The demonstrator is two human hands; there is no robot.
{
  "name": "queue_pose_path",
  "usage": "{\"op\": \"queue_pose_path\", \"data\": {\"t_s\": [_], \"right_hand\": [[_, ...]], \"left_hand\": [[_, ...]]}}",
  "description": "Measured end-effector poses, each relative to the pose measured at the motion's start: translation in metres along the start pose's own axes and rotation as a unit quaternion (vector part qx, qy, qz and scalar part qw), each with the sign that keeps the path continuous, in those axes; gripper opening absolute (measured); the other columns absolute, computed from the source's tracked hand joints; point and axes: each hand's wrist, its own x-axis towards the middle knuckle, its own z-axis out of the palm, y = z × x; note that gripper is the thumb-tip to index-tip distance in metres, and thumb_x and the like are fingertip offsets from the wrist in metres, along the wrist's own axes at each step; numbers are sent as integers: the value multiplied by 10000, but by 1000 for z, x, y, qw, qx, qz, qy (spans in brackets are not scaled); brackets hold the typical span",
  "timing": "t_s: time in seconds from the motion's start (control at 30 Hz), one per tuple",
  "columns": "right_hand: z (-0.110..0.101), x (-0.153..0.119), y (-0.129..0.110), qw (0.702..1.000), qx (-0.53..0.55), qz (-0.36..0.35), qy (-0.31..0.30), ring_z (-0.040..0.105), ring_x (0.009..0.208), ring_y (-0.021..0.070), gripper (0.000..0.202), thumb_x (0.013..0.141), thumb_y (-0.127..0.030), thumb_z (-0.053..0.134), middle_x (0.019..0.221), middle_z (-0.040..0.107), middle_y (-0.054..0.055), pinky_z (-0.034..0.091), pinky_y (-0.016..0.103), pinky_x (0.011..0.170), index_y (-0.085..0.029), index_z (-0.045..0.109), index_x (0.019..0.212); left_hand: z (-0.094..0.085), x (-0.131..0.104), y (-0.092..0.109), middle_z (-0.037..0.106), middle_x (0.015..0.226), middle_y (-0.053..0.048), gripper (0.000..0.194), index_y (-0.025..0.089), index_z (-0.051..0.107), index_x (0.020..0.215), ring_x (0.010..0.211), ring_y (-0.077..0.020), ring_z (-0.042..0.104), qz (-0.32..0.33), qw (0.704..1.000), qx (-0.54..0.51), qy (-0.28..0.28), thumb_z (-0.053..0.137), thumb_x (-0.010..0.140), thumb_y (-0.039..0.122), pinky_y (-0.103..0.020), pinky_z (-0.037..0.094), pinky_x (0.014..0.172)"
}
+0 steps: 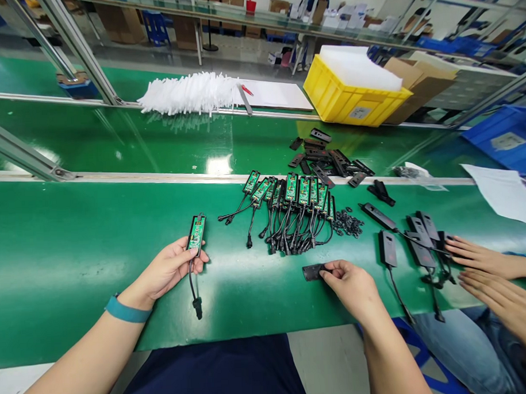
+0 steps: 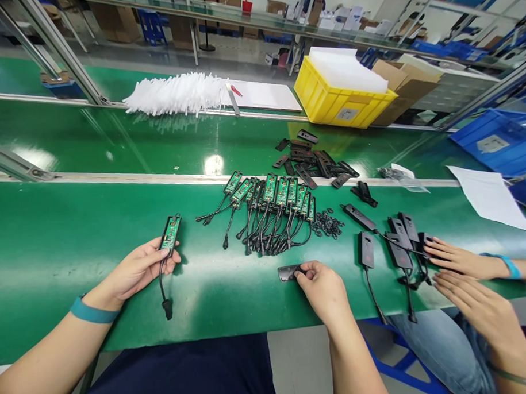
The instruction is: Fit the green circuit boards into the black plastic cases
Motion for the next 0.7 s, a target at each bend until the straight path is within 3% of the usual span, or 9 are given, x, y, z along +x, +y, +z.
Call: {"op": "queue_pose_path", "data": {"t_s": [0.43, 0.7], "right_hand": [[-4, -5, 1, 1000, -4, -27, -2, 547, 509, 157, 298, 731, -437, 552, 595, 607, 1, 360, 271, 498, -189, 650, 862], [0, -8, -3, 999, -38, -23, 20, 588, 607, 177, 260, 747, -385, 530, 639, 630, 2, 367, 277, 551, -205, 653, 889]], "left_hand": [[1, 0, 1, 682, 880, -110, 218, 130, 558, 1045, 668, -137, 616, -1, 1000, -7, 2, 629, 861, 224, -245, 483, 622], [1, 0, 0, 678, 882, -106, 220, 130, 554, 1056, 671, -129, 612, 1, 1000, -2, -1, 621, 868, 224, -240, 484, 630]]}}
